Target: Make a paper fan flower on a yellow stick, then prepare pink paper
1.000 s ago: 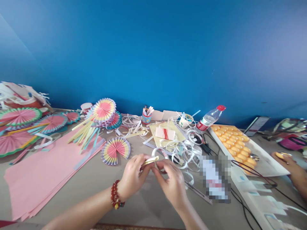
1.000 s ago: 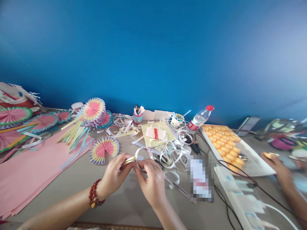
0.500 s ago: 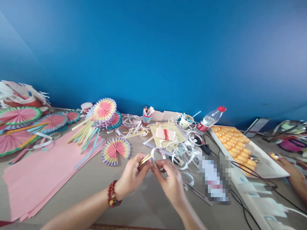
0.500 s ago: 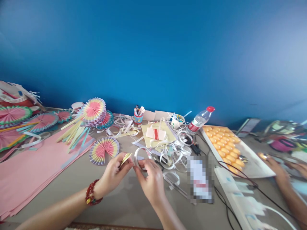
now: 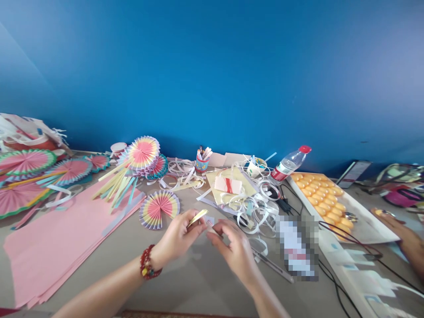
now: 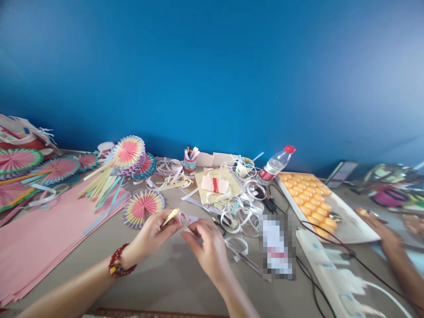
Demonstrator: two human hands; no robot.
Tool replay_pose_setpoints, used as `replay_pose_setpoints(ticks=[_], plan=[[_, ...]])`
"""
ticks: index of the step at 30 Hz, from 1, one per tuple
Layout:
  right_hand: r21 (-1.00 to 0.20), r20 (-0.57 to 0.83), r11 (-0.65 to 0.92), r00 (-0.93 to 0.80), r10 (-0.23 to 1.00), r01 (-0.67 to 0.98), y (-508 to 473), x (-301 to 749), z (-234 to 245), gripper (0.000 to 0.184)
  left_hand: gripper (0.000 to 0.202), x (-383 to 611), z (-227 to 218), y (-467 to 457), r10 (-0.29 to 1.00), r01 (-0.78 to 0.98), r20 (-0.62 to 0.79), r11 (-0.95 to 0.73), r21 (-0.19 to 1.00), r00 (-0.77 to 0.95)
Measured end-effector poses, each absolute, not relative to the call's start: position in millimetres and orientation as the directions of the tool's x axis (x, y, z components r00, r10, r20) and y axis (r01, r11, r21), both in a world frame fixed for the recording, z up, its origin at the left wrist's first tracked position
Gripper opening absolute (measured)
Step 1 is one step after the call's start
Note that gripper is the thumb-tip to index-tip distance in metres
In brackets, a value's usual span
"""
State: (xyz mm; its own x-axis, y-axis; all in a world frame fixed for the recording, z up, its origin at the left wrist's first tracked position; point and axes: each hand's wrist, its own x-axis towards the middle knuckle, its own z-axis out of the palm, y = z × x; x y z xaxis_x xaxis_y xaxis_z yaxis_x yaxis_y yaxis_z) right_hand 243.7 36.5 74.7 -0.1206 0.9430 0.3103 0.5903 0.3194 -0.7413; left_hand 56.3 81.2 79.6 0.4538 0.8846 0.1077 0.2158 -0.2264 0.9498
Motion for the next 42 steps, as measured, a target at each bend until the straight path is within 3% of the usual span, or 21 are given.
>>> replay_pose_setpoints(ticks=[6, 19, 25, 34, 42], plan=[[-0.913, 0.079, 0.166, -0.237, 0.968, 0.373, 33.6, 247.5, 79.1, 0.025, 0.025, 46.9, 79.5, 85.4, 0.900, 0.193, 0.053, -0.150, 0.970, 0.434], [-0.914, 0.113, 0.154, -0.130, 0.985, 0.376, 33.2, 241.4, 74.6, 0.025, 0.022, 46.5, 71.9, 75.6, 0.917, 0.079, -0.065, 0.036, 0.996, 0.393], [-0.904, 0.095, 0.133, -0.112, 0.989, 0.406, 32.6, 239.5, 74.7, 0.022, 0.019, 47.2, 70.4, 73.9, 0.937, 0.017, 0.071, -0.082, 0.997, 0.342], [-0.922, 0.119, 0.128, -0.049, 0.992, 0.365, 30.2, 234.6, 69.7, 0.021, 0.014, 51.5, 74.5, 65.8, 0.924, 0.061, 0.182, -0.214, 0.975, 0.335], [-0.993, 0.043, 0.044, -0.014, 0.999, 0.105, 32.9, 230.6, 65.7, 0.028, 0.014, 58.2, 74.6, 61.1, 0.940, 0.051, 0.206, -0.228, 0.972, 0.272]])
